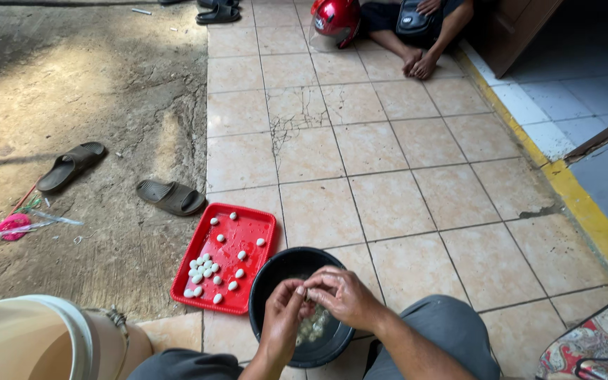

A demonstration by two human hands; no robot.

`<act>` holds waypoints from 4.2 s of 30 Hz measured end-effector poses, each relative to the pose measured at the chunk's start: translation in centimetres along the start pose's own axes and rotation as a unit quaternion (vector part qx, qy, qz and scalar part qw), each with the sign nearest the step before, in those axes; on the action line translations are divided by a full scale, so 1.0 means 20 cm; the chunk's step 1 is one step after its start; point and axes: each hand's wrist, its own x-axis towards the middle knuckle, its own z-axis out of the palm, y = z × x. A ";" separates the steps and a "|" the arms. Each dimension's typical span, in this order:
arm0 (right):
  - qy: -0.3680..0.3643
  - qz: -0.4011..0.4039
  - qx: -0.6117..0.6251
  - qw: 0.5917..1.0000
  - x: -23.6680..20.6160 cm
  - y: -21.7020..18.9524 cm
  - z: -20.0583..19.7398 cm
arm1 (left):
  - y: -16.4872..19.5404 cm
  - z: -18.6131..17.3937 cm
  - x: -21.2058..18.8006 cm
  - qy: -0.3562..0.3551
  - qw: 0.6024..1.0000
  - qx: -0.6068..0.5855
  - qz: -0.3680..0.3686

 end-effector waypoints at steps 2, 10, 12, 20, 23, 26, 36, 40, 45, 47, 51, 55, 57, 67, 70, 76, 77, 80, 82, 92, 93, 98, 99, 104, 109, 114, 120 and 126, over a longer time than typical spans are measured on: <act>-0.014 0.056 0.042 0.997 -0.02 0.00 0.00 | 0.02 0.01 -0.01 -0.014 1.000 0.013 0.004; 0.010 0.042 0.060 0.997 -0.03 -0.01 -0.02 | 0.00 -0.01 0.00 -0.014 0.997 0.069 0.016; 0.021 0.006 -0.031 0.999 -0.03 -0.03 -0.02 | -0.02 -0.03 0.02 -0.001 0.995 0.100 0.006; 0.046 -0.143 -0.204 0.967 -0.03 -0.06 0.00 | -0.08 -0.02 0.04 0.037 0.988 0.148 0.022; 0.044 -0.144 -0.216 0.965 -0.02 -0.05 0.00 | -0.07 0.00 0.03 0.048 0.987 0.152 0.010; 0.023 -0.114 -0.214 0.970 -0.02 -0.02 -0.02 | -0.05 0.01 0.04 0.061 0.984 0.164 -0.015; 0.039 -0.111 -0.211 0.970 -0.02 0.04 -0.03 | -0.06 -0.01 0.03 0.017 0.987 0.157 -0.015; 0.017 -0.093 -0.160 0.983 -0.02 0.02 -0.05 | -0.05 -0.01 0.03 0.007 0.991 0.129 -0.026; -0.017 -0.118 -0.131 0.984 -0.02 -0.01 -0.07 | -0.02 -0.02 0.04 0.019 0.991 0.127 -0.024; -0.030 -0.101 -0.142 0.984 -0.01 -0.01 -0.08 | -0.01 -0.02 0.03 0.015 0.992 0.123 -0.026; -0.018 -0.124 -0.157 0.980 -0.01 -0.01 -0.08 | -0.01 -0.01 0.02 -0.001 0.993 0.110 -0.029; -0.014 -0.125 -0.201 0.972 -0.03 -0.02 -0.06 | -0.01 0.00 0.01 -0.009 0.994 0.102 -0.023; -0.008 -0.128 -0.207 0.970 -0.04 -0.03 -0.06 | -0.02 0.01 0.00 -0.007 0.993 0.118 -0.005; 0.020 -0.118 -0.206 0.971 -0.05 -0.03 -0.07 | -0.03 0.01 -0.02 -0.036 0.992 0.117 0.021; 0.011 -0.110 -0.179 0.978 -0.05 -0.03 -0.07 | -0.02 0.00 -0.01 -0.037 0.993 0.106 0.031; 0.024 -0.121 -0.190 0.974 -0.05 -0.03 -0.06 | -0.01 0.01 -0.01 -0.032 0.993 0.109 0.046; 0.022 -0.118 -0.191 0.974 -0.05 -0.02 -0.06 | -0.01 0.02 -0.01 -0.029 0.991 0.118 0.055; 0.048 -0.134 -0.205 0.968 -0.06 -0.01 -0.05 | 0.01 0.04 -0.03 -0.014 0.981 0.171 0.089; 0.050 -0.133 -0.211 0.967 -0.06 0.00 -0.04 | 0.03 0.06 -0.05 0.001 0.963 0.240 0.124; 0.057 -0.112 -0.216 0.968 -0.06 0.02 -0.04 | 0.00 0.04 -0.05 -0.012 0.976 0.191 0.101; 0.063 -0.111 -0.216 0.968 -0.06 0.02 -0.04 | -0.01 0.03 -0.04 -0.016 0.979 0.179 0.090; 0.081 -0.078 -0.165 0.980 -0.06 0.02 -0.06 | -0.04 -0.01 -0.02 -0.052 0.995 0.074 0.050; 0.095 -0.078 -0.174 0.977 -0.05 0.03 -0.06 | -0.03 -0.02 -0.01 -0.056 0.996 0.057 0.042; 0.100 -0.163 -0.262 0.946 -0.01 0.10 -0.08 | -0.01 -0.07 0.01 -0.042 0.995 -0.088 -0.024; 0.046 -0.083 -0.241 0.966 -0.01 0.10 -0.03 | 0.02 -0.11 0.03 -0.058 0.987 -0.151 0.016; 0.096 -0.086 -0.133 0.983 -0.03 0.04 0.02 | 0.01 -0.08 0.01 -0.067 0.987 -0.147 0.020; 0.090 -0.153 -0.100 0.979 -0.02 0.04 0.04 | -0.01 -0.07 0.00 -0.061 0.998 -0.017 0.026; 0.093 -0.152 -0.176 0.968 -0.02 0.03 0.00 | 0.01 -0.05 0.00 -0.054 0.996 0.053 0.048</act>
